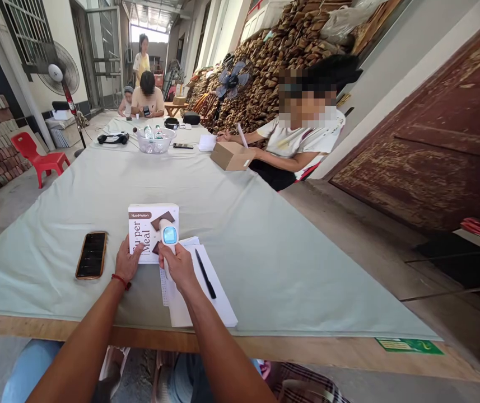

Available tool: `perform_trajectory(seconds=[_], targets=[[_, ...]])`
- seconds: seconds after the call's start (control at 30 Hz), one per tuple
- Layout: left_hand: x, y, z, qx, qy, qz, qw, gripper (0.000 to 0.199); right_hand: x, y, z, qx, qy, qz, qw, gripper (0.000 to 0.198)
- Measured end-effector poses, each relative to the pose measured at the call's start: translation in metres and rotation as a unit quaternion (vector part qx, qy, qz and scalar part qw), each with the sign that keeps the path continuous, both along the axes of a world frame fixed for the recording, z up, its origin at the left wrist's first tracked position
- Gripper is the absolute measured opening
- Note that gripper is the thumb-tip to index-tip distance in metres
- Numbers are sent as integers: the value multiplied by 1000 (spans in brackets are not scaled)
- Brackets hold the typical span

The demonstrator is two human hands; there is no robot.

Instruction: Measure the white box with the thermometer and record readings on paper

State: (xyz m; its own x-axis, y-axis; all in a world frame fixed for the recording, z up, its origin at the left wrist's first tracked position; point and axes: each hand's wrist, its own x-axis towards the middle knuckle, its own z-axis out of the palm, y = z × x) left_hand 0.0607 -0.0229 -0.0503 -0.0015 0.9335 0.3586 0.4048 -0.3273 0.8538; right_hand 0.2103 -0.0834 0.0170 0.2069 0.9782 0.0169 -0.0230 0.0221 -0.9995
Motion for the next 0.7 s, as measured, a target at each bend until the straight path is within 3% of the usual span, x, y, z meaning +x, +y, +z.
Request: perform_trajectory(seconds=[0.7], targets=[[-1, 0, 0, -7, 11, 7, 1000, 45, -5, 3, -1, -8, 22, -17, 1000, 33]])
